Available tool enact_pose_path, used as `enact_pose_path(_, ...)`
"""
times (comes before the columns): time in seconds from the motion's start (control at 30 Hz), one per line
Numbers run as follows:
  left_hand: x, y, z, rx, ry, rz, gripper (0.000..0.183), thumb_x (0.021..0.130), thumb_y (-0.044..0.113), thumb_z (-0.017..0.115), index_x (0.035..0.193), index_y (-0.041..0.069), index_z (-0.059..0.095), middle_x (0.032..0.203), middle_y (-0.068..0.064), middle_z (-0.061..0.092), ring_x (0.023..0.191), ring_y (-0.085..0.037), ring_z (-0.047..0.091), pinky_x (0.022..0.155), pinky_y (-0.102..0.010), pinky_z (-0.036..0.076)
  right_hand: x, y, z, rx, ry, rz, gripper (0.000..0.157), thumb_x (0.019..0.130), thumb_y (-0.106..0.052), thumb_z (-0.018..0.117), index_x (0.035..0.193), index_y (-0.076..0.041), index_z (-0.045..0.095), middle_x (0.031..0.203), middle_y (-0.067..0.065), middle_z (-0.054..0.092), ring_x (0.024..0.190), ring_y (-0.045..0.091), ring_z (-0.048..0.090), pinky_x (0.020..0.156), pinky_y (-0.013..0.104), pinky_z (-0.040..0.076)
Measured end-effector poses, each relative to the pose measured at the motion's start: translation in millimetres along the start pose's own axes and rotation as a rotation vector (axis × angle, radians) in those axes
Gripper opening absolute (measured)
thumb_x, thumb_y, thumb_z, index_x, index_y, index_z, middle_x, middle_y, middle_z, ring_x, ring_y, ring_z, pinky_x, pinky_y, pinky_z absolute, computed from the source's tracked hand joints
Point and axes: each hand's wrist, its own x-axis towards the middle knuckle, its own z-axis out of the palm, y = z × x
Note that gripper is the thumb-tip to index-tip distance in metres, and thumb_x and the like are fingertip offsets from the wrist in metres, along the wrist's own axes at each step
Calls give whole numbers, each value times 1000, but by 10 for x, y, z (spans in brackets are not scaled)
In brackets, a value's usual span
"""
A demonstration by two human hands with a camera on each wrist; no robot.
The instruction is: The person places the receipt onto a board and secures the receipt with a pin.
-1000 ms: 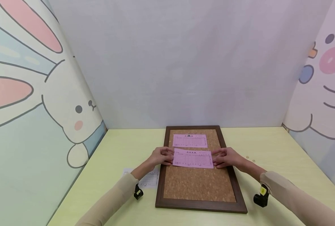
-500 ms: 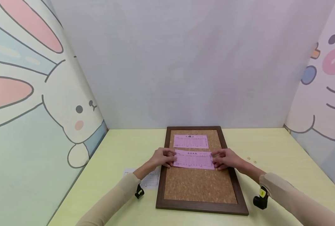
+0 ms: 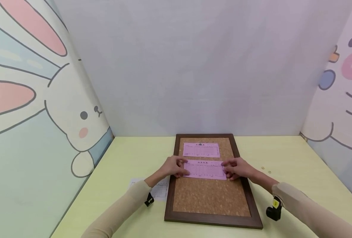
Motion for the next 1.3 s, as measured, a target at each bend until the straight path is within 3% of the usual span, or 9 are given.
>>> enact_pose_path(0.33,87,122,45,148,6,31,51,81,17,88,126,3,68,75,2,61,53,-7,55,48,-19,44,-78,22,-219,80,-22,-43,42,104,-12,58,136,14,52,103,16,73,85,18,72,74,34,63)
enact_pose_path(0.53,116,176,35,250,-1,23,46,84,17,85,125,6,69,79,2,58,56,-7,55,50,-20,41,-143,-24,-444,26,45,-62,43,105,-14,57,138,14,51,105,18,72,89,18,71,78,34,63)
enact_pose_path(0.77,106,158,13,226,-31,-4,46,84,14,85,126,5,68,80,1,58,57,-8,53,52,-20,41,-228,34,-725,-49,107,-90,44,104,-13,57,137,15,52,107,21,72,89,16,74,77,35,63)
enact_pose_path(1.1,67,124,44,166,-43,12,46,83,13,85,125,4,67,78,1,57,57,-9,55,51,-19,41,-336,265,-1073,-119,145,-69,44,105,-14,57,134,18,52,107,22,73,84,8,73,73,32,62)
enact_pose_path(1.3,51,130,48,153,-42,15,44,84,12,84,124,3,67,78,0,57,56,-9,54,51,-19,41,-368,388,-1162,-304,183,-90,37,103,-14,59,125,15,61,104,24,75,80,10,71,68,27,59)
